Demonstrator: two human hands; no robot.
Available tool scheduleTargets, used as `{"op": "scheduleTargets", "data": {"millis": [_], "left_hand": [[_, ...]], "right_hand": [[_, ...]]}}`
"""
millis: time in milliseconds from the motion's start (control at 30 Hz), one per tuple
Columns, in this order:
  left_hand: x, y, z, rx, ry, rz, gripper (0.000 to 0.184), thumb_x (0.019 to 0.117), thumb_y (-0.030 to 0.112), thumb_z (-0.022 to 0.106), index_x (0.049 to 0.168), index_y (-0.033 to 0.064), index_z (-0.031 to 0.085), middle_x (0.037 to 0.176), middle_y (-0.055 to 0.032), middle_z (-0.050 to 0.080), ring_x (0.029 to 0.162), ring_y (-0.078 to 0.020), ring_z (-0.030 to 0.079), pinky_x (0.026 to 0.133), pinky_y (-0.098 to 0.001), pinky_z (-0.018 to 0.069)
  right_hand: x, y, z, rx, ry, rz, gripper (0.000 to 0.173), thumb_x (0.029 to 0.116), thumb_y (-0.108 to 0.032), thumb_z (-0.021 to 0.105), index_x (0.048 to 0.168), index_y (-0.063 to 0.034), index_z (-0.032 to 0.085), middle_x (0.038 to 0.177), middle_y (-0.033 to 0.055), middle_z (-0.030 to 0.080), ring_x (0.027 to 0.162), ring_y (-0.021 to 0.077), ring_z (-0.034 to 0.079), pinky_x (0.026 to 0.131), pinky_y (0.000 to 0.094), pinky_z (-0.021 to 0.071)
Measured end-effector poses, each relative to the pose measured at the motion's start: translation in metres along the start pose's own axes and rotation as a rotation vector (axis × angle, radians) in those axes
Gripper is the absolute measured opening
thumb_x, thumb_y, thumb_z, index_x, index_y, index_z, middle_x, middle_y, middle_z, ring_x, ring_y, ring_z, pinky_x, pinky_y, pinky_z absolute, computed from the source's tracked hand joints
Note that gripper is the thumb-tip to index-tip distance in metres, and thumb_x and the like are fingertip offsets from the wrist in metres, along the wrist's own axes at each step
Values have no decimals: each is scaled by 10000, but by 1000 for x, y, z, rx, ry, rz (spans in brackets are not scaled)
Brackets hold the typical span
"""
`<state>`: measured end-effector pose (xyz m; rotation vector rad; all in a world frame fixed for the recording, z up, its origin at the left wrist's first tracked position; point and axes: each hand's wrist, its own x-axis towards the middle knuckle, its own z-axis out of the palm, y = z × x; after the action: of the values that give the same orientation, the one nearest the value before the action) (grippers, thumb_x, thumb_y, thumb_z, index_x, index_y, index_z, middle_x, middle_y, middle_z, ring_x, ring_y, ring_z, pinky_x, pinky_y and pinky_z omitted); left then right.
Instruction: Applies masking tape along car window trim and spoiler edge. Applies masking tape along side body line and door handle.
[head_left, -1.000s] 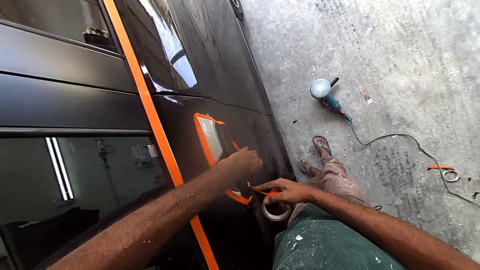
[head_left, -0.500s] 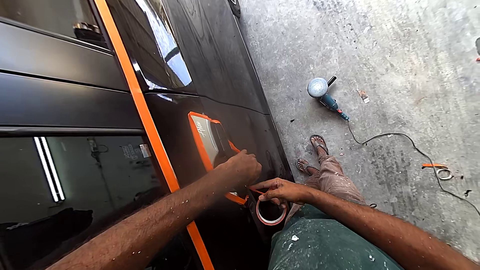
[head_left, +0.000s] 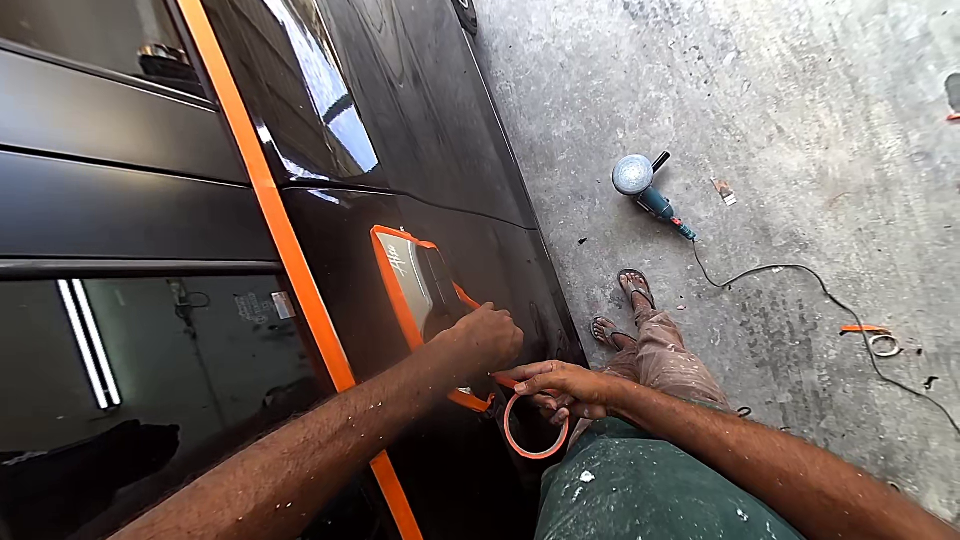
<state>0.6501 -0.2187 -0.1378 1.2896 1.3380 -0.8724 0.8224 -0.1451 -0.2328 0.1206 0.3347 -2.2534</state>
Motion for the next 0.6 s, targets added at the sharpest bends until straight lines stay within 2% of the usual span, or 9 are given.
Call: {"op": "scheduleTargets", "data": {"millis": [200,333,400,500,600], "left_hand": [[-1,2,8,31,48,25,151,990,253,627,945,179,751,922,-12,712,997,-218,650,862,-440,471],[-12,3,7,9,73,48,234,1032,240,558,935,143,747,906,-34,709,992,-238,646,877,-448,452],[-19,6,2,12,42,37,238,1040,201,523,970,143,743,936,-38,709,1028,-241,639,911,-449,445],[-28,9,-5,46,-13,23,232,1022,140,521,1037,166,752,980,-31,719,1067,-235,633,929,-441,435],[-33,7,-1,48,-4,43,249,1021,128,517,1045,191,757,990,-10,720,1083,-222,623,941,-432,424]], "right_hand": [[-2,-5,20,-170,93,0,461,1041,-218,596,1493,-169,519,692,-38,452,500,48,428,472,202,426],[-7,-14,39,-263,128,49,585,1030,-219,618,1571,-175,398,750,-1,520,549,71,488,532,240,475],[-8,-20,48,-263,137,83,618,1040,-226,608,1594,-163,341,774,17,540,569,87,519,567,257,506],[-8,-26,59,-187,185,129,569,1075,-254,543,1592,-148,328,772,21,550,585,108,560,591,278,544],[-8,-27,65,-76,250,154,446,1120,-329,411,1517,-126,415,752,30,580,577,120,593,587,286,566]]}}
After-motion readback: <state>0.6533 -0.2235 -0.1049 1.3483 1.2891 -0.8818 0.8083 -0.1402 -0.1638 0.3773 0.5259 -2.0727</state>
